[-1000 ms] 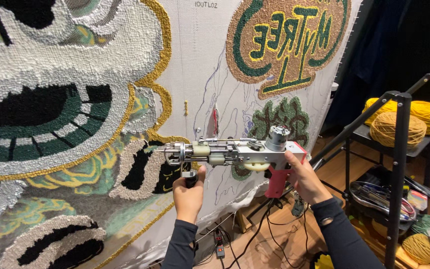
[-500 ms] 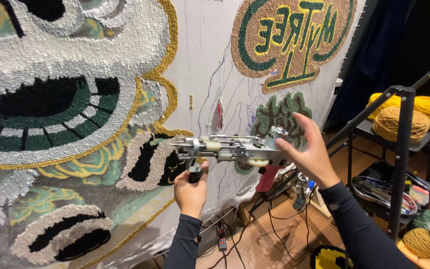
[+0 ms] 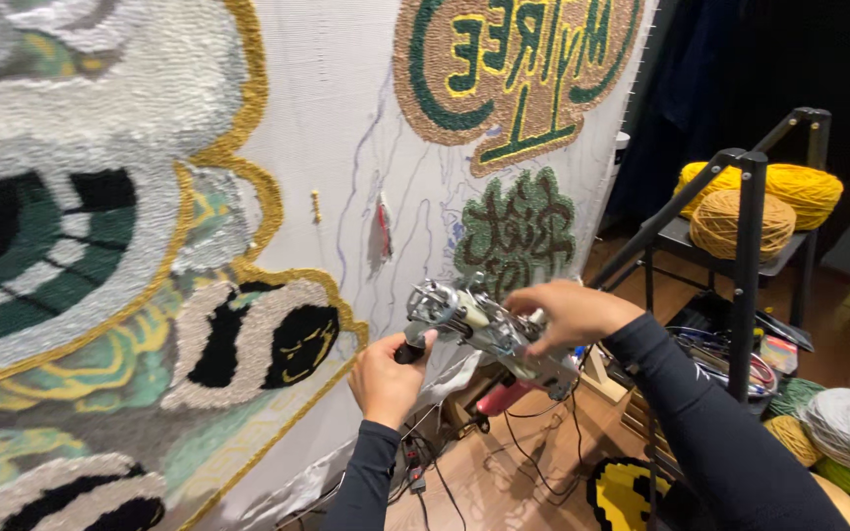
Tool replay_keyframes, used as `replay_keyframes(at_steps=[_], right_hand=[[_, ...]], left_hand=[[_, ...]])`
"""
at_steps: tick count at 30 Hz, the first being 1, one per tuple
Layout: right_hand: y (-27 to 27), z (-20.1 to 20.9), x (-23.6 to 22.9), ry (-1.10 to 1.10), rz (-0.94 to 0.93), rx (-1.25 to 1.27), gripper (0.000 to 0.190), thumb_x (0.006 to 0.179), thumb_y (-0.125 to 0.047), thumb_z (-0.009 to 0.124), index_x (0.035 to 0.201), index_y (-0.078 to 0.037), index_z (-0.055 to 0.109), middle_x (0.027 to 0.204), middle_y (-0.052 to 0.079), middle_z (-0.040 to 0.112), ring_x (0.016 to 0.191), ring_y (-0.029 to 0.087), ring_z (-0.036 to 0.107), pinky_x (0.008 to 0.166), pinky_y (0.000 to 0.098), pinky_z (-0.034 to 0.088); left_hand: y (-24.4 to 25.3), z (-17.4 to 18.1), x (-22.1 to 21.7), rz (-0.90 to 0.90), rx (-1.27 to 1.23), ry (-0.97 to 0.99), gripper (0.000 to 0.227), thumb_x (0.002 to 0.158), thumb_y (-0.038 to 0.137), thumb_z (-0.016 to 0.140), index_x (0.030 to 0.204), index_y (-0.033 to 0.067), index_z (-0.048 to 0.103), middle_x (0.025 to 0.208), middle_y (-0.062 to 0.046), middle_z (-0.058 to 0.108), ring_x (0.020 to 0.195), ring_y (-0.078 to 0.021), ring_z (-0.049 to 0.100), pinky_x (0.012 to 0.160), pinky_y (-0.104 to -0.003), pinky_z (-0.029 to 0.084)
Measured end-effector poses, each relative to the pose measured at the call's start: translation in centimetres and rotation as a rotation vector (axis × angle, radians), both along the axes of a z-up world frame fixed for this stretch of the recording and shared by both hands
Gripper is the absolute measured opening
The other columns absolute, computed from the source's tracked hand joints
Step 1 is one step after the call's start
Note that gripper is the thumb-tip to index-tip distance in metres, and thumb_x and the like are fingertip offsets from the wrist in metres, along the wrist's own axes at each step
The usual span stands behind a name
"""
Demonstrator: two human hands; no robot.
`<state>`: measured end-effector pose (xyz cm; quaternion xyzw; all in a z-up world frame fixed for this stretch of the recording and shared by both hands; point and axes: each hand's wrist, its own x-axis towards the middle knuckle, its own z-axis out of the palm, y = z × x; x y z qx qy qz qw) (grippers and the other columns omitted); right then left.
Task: The person uses a pneumatic tufting gun to apply yarn to a large canvas featuring a skull design. They then switch to using scissors to trim the yarn loops along the edges of the design for a clean finish.
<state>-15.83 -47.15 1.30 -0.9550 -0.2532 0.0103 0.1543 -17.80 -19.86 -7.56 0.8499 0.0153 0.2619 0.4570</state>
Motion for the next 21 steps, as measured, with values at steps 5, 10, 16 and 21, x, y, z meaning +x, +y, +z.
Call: replay_keyframes(at_steps=[5, 10, 16, 21], right_hand=[[-7.4, -5.9, 0.6, 0.164, -0.077, 0.226, 0.066, 0.062, -0.025, 0.090, 0.122, -0.004, 0.071, 0.113, 0.011, 0.081, 0.101, 0.019, 0.075, 0.092, 0.0321, 0.056], [-13.2, -13.5, -2.2, 0.221, -0.263, 0.538, 0.056, 0.063, -0.026, 0.096, 0.110, -0.001, 0.076, 0.101, 0.008, 0.081, 0.094, 0.014, 0.072, 0.088, 0.0325, 0.055], [-18.6, -21.2, -6.8, 0.125, -0.538, 0.752, 0.049, 0.062, -0.020, 0.097, 0.102, 0.001, 0.079, 0.093, 0.005, 0.082, 0.086, 0.010, 0.069, 0.082, 0.0292, 0.055], [-20.2, -23.0, -9.6, 0.067, -0.746, 0.778, 0.042, 0.067, -0.022, 0.092, 0.100, 0.001, 0.079, 0.090, 0.004, 0.085, 0.083, 0.009, 0.072, 0.081, 0.0269, 0.056]], left_hand=[[-5.1, -0.8, 4.1, -0.149, 0.251, -0.005, 0.049, 0.077, 0.064, 0.077, 0.071, 0.0152, 0.075, 0.063, -0.014, 0.065, 0.067, -0.0396, 0.064, 0.057, -0.049, 0.046], [-12.0, -1.9, 9.7, -0.558, 0.446, -0.233, 0.045, 0.074, 0.059, 0.078, 0.069, 0.0146, 0.073, 0.063, -0.013, 0.066, 0.065, -0.0370, 0.066, 0.056, -0.049, 0.049], [-21.5, -6.3, 14.6, -0.972, 0.726, -0.370, 0.037, 0.077, 0.044, 0.075, 0.086, 0.0091, 0.069, 0.083, -0.012, 0.069, 0.089, -0.0338, 0.065, 0.083, -0.047, 0.047], [-28.0, -10.2, 16.6, -1.023, 0.860, -0.502, 0.037, 0.080, 0.033, 0.073, 0.105, 0.0075, 0.065, 0.105, -0.013, 0.059, 0.106, -0.0343, 0.059, 0.089, -0.046, 0.042]])
